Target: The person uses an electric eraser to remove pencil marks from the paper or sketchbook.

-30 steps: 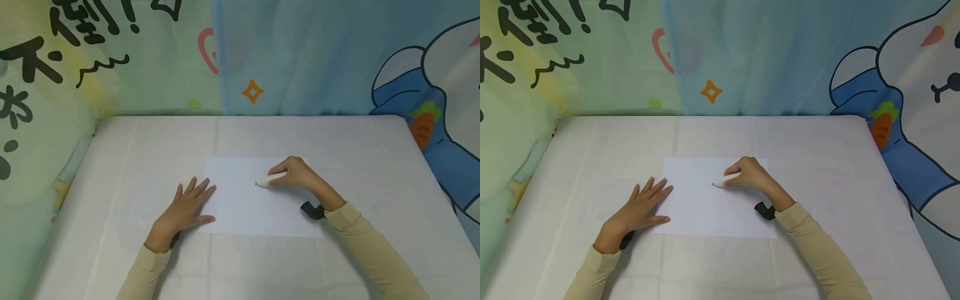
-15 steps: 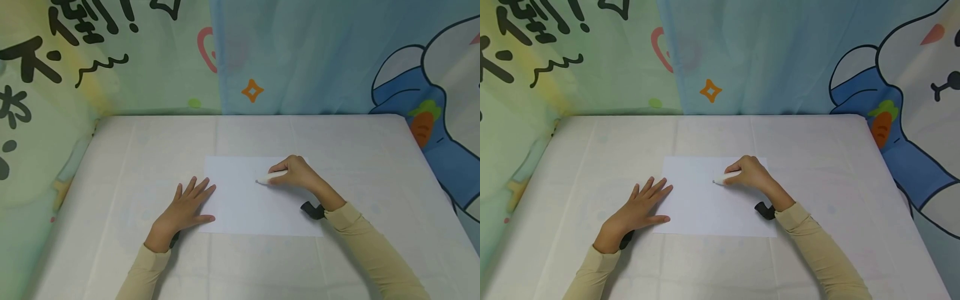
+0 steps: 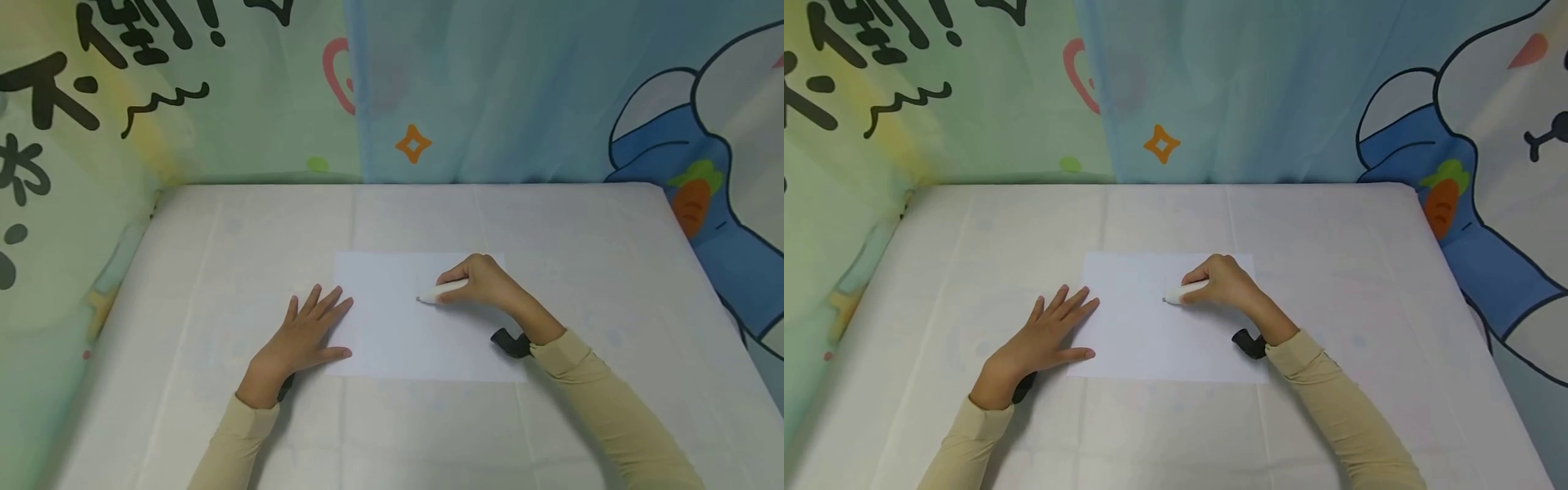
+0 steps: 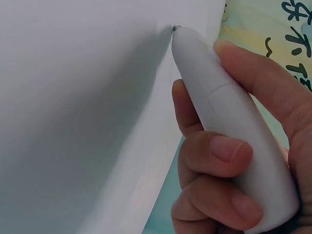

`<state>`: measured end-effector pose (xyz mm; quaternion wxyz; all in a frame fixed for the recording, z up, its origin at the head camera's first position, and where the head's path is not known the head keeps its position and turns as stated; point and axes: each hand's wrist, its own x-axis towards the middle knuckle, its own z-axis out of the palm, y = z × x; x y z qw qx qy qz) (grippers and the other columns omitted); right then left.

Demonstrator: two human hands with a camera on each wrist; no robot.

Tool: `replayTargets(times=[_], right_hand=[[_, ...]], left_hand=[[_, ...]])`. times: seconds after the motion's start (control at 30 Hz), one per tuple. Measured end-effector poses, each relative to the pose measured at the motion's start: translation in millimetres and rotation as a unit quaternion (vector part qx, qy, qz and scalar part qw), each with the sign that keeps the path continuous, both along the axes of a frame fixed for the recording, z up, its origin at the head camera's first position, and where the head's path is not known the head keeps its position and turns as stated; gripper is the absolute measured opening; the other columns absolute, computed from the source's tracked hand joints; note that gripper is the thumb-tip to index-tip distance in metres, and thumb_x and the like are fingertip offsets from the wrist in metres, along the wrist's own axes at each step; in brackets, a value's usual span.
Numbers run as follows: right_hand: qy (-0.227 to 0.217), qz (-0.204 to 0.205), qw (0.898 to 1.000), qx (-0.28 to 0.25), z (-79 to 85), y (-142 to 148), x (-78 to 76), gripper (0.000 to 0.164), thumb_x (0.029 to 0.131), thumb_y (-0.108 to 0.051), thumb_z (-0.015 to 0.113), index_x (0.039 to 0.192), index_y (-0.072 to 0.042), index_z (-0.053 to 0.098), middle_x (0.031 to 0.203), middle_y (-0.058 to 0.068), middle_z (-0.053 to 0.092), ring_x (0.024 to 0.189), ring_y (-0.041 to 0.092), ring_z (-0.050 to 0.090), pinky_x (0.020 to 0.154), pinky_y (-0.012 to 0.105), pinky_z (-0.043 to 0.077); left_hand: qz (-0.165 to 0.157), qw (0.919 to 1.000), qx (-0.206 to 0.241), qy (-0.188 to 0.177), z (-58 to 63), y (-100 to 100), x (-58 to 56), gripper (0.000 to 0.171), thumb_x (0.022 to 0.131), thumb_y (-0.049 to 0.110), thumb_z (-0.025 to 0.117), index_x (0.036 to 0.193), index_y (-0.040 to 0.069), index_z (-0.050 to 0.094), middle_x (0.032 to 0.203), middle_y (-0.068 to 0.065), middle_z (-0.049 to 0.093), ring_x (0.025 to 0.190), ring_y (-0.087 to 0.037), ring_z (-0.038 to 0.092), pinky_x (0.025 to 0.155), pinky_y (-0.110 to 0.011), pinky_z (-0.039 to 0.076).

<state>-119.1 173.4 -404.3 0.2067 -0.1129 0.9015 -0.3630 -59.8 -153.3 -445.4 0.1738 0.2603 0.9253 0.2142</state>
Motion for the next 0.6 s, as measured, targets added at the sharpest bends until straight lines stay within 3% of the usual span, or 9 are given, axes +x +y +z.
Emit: replayTargets(times=[0.6], right_hand=[[0.006, -0.016, 1.0, 0.001, -0.1, 0.5, -0.3, 0.032, 0.077, -0.012, 0.082, 0.104, 0.004, 0.074, 0.108, 0.023, 0.07, 0.091, 0.027, 0.065, 0.066, 0.025, 0.047]], left_hand=[[0.001, 1.0, 0.004, -0.006, 4.0, 1.0, 0.9, 0.081, 0.089, 0.042, 0.069, 0.153, 0.011, 0.032, 0.161, -0.013, 0.02, 0.149, -0.04, 0.005, 0.114, -0.066, 0.002]])
